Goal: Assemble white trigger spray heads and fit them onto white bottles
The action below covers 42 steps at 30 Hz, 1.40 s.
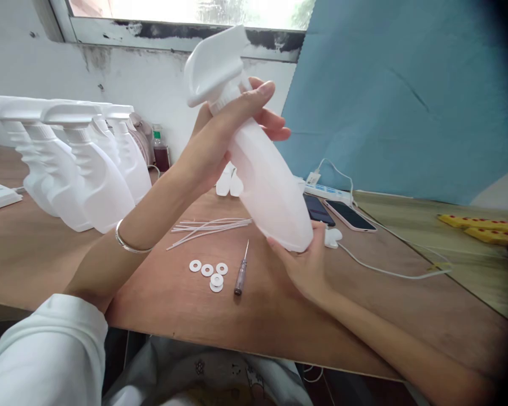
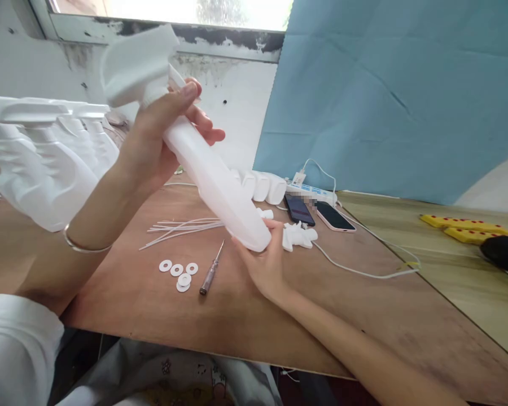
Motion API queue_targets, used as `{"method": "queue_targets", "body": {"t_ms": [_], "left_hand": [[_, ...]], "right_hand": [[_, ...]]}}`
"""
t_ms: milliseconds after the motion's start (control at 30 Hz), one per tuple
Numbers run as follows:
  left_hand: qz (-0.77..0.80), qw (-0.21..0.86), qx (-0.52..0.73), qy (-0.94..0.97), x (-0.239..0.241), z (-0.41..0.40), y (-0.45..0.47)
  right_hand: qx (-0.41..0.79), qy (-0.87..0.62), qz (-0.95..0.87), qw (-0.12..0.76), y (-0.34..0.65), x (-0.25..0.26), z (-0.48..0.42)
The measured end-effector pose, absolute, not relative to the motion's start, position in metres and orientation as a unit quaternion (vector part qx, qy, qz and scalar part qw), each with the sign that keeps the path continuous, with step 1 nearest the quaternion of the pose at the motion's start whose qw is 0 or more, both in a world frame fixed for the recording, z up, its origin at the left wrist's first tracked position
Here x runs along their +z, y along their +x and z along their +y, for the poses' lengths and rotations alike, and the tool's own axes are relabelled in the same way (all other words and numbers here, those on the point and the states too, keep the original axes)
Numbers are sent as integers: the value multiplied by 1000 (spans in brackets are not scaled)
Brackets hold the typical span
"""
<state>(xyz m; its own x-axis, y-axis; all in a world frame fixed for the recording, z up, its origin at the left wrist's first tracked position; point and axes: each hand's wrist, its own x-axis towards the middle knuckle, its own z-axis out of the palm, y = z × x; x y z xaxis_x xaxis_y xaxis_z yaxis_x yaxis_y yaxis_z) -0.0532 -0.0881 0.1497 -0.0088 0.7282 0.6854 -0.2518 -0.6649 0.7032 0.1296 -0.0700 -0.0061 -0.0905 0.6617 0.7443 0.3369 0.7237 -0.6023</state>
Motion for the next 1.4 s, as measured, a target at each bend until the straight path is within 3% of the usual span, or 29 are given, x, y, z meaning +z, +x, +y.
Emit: {"method": "queue_targets", "body": {"t_ms": [133,233,367,433,533,700,900,1100,1267,1333,1400], "left_hand": [[192,407,723,525,149,-69,-70],[168,436,735,492,155,-67,-85],[135,440,755,467,162,-77,-85],[127,441,751,475,161,-79,-81],[128,430,732,512,154,-72,-78],[138,432,714,534,141,-56,-84],[179,438,694,543,140,-49,-88],[178,432,705,533,143,-47,-84],[130,405,719,550,145,-56,-79],[117,407,702,573,145,-61,-78],[85,413,685,594,144,-65,-76]], "right_hand": [[83,-251,-736,623,135,3,-66],[199,-190,-744,609,134,5,-67],[464,-173,-749,440,133,1,-60],[529,-151,-765,335,134,2,-57],[510,-122,-806,274,137,6,-57],[433,-154,-841,287,141,17,-63],[504,-186,-762,361,140,2,-57],[407,-229,-736,489,142,-18,-50],[562,-144,-770,264,141,1,-52],[568,-128,-783,220,140,8,-52],[495,-132,-833,209,140,11,-54]]}}
